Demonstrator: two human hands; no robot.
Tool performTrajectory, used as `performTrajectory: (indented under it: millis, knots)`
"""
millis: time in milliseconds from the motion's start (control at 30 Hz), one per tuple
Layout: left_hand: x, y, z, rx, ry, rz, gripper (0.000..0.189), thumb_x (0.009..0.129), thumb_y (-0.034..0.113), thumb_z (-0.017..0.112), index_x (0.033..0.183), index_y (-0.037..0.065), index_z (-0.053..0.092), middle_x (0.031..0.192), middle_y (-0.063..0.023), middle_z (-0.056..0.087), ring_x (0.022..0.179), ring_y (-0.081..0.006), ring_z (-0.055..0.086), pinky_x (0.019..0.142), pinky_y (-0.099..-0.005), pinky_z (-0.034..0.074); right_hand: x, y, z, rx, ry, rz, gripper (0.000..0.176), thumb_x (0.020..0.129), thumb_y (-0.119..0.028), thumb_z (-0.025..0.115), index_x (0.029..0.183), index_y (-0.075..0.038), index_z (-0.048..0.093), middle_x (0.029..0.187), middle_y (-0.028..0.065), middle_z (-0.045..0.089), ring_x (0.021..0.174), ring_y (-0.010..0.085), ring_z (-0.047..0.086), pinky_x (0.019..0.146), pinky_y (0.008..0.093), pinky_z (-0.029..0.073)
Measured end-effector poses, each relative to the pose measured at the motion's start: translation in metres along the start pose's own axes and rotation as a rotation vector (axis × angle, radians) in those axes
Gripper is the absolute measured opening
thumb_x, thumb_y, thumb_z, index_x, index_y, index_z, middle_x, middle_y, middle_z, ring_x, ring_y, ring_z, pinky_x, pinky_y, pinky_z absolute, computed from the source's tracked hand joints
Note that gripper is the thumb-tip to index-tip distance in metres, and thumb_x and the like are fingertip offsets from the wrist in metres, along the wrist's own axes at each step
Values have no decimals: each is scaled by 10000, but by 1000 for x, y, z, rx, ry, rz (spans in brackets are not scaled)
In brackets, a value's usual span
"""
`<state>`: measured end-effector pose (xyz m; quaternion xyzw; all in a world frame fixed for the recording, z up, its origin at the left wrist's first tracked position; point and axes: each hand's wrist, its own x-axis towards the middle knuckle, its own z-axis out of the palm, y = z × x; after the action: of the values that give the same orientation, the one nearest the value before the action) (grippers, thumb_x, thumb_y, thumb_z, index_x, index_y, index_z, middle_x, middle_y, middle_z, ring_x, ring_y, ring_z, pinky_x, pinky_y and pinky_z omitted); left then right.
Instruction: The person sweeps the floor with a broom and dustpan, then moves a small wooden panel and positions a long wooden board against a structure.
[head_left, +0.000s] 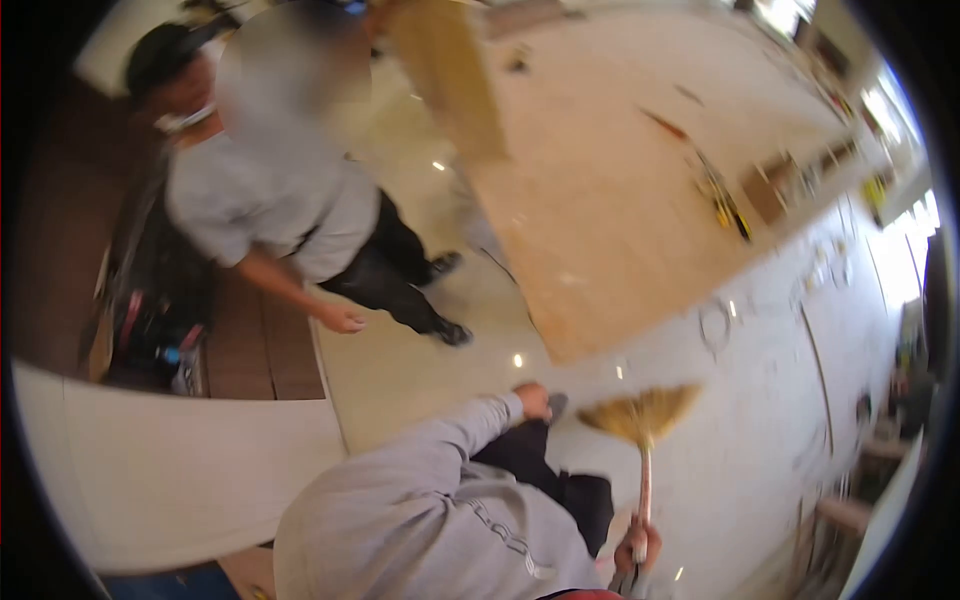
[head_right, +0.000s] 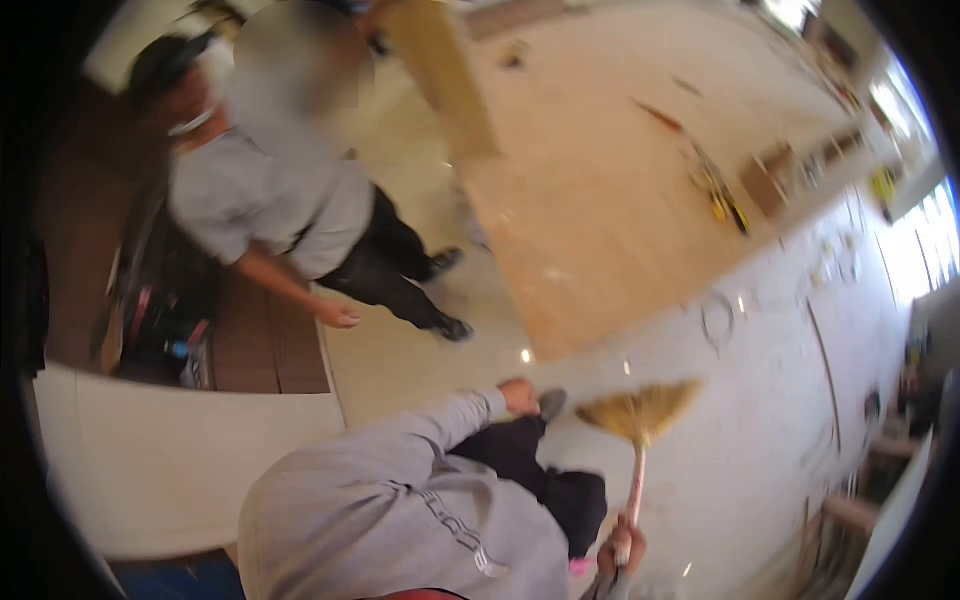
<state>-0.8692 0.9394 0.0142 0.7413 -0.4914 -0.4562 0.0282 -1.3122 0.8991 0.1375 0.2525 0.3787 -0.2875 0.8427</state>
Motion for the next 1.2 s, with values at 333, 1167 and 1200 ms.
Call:
performTrajectory:
  millis: [333,1167,1200]
  knots:
    - [48,44,67,-59,71,-50,261,775,173,628,1006,53,649,954,-148,653,902,-267,625,811,-348,486,39,-34,-16,1,158,230,264,888,-90,476,1150,-81,504,602,-14,404,466,82,409,412,241,371]
    - [578,-125,276,163,585,-512,378,794,262,624,1092,41,549,1135,-192,536,1058,-358,518,892,-465,432,165,-244,-118,-353,706,463,391,819,-108,571,1185,-81,434,566,70,425,329,141,364,279,286,339]
    - [580,-131,285,157,575,-520,378,794,262,624,1092,41,549,1135,-192,536,1058,-358,518,892,-465,432,174,-242,-103,-429,801,424,214,831,-84,547,1034,-52,487,588,40,440,421,117,397,357,243,348]
